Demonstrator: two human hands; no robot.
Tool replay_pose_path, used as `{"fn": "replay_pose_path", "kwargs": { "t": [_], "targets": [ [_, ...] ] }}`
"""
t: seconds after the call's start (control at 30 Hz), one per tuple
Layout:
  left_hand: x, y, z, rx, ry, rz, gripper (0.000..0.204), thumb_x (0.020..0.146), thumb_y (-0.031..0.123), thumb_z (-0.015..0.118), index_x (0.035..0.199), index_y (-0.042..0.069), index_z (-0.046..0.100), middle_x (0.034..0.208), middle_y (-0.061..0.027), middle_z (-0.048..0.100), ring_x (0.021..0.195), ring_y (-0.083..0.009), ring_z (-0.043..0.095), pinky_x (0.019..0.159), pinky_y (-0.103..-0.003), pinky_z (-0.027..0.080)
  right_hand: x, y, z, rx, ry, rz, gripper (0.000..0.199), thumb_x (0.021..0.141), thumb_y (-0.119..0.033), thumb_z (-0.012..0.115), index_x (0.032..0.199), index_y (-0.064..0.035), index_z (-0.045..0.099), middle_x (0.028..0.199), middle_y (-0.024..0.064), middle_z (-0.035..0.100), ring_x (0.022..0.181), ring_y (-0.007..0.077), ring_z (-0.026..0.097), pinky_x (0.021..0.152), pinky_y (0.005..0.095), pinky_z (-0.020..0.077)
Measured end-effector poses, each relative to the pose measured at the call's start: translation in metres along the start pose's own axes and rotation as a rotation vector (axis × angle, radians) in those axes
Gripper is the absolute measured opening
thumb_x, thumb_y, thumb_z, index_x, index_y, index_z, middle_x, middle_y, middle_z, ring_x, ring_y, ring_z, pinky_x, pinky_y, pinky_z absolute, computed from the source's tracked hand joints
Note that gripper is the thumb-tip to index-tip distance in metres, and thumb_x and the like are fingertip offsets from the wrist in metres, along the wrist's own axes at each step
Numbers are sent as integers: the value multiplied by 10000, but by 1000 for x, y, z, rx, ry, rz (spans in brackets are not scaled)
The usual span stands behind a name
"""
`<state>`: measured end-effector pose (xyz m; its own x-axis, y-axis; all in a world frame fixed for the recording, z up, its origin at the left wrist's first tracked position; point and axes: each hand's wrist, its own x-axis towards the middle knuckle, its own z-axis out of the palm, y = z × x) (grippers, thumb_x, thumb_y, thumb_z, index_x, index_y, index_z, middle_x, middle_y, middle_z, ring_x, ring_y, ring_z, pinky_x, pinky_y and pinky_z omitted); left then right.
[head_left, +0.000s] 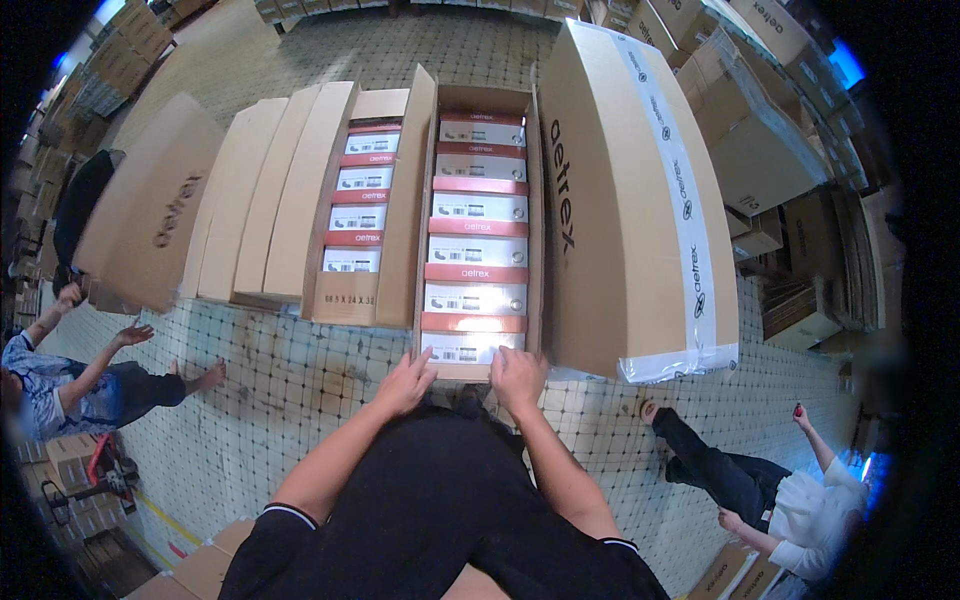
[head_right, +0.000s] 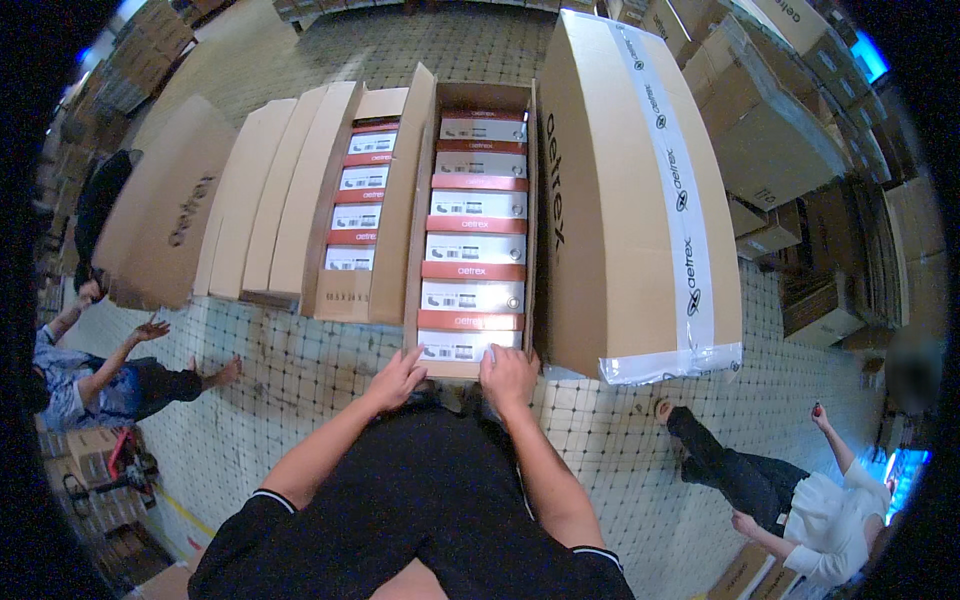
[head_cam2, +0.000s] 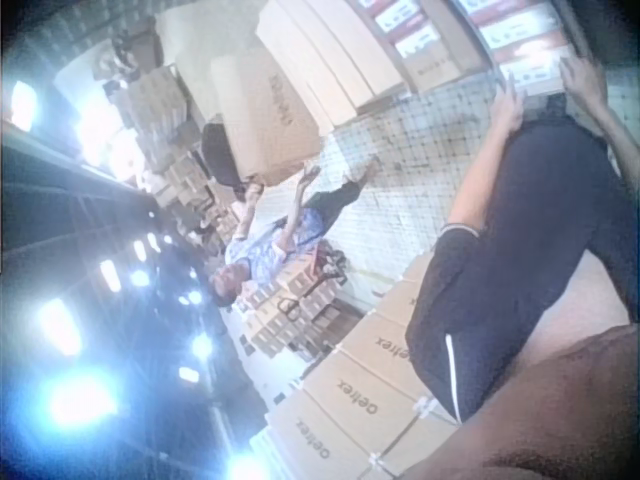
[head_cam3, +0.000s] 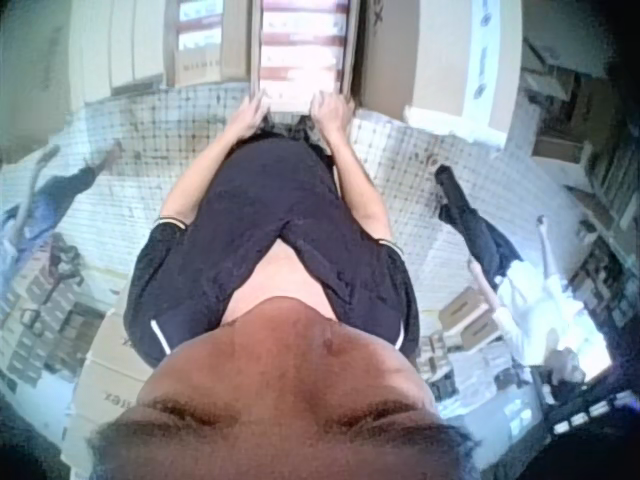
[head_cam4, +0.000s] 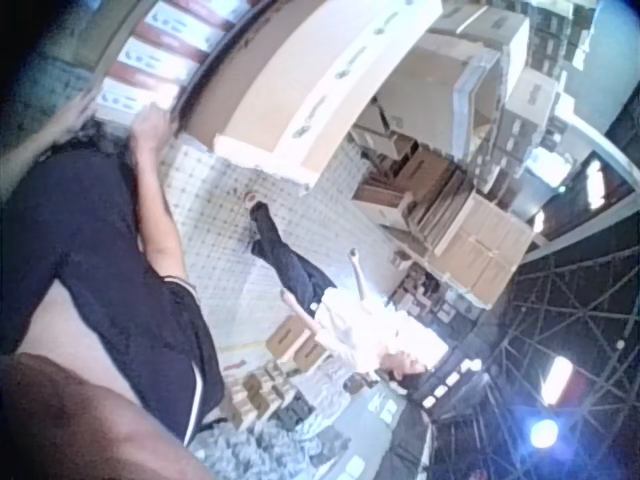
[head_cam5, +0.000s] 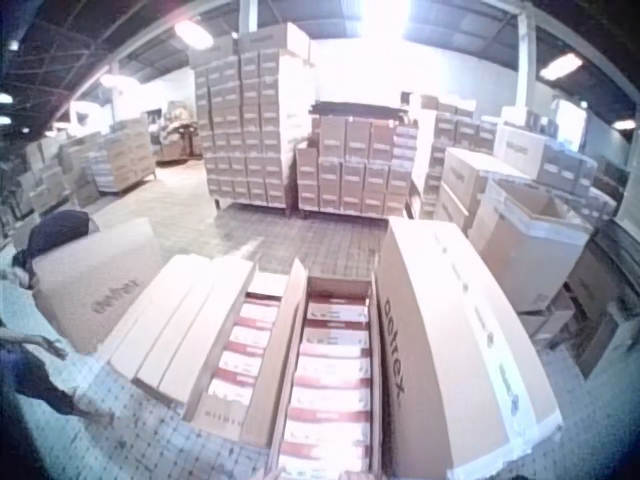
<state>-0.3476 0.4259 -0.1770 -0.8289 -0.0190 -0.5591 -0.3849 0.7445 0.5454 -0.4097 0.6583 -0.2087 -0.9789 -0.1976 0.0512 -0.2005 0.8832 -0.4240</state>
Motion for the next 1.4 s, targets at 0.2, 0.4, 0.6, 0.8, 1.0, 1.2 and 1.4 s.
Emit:
{"fn": "replay_pose_path", "kwargs": {
  "t": [0.2,0.4,0.6,0.8,1.0,1.2,1.4],
  "targets": [
    [15,-26,-67,-208,322,124,291,931,277,578,1042,22,666,1167,-237,624,1182,-374,547,1002,-425,434,1,-2,0,-19,-19,21,260,886,-286,556,942,-96,725,882,84,709,867,283,646,921,514,390],
    [96,-90,-132,284,280,-16,453,891,286,619,1266,44,543,1227,-208,585,1206,-377,521,1016,-439,432,-4,-12,-9,-27,21,15,236,901,-259,569,1011,-95,697,942,74,695,969,273,621,995,519,362],
    [150,-140,-146,615,18,-53,756,775,290,722,1413,88,372,1422,-210,422,1350,-373,385,1105,-487,340,-55,-77,-17,46,132,123,235,899,-203,598,1089,-77,654,1006,102,671,1004,291,602,1004,480,393],
    [163,-141,-173,614,-24,39,715,702,312,764,1319,76,491,1422,-204,441,1270,-333,481,1051,-451,415,-87,-193,31,281,50,219,250,896,-175,612,1107,-49,662,995,125,687,924,324,630,836,404,496],
    [139,-132,-203,621,-87,183,476,747,346,715,1114,60,616,1081,-181,667,1042,-332,631,858,-447,536,-72,-247,35,324,-77,87,282,876,-166,649,1130,-45,646,1033,143,672,953,328,620,853,413,491],
    [30,-160,-174,470,67,432,288,750,278,719,926,60,654,867,-150,662,846,-340,651,755,-453,531,-20,-246,40,32,141,39,558,855,-125,667,1367,-41,463,1276,216,534,1106,401,546,953,423,456],
    [7,-178,-181,452,520,488,282,719,247,753,934,91,658,1087,-169,579,1105,-308,511,897,-430,426,37,-232,49,-44,-377,-37,761,812,-151,714,1465,-94,327,1167,207,544,1036,375,580,882,456,490]
  ]
}}
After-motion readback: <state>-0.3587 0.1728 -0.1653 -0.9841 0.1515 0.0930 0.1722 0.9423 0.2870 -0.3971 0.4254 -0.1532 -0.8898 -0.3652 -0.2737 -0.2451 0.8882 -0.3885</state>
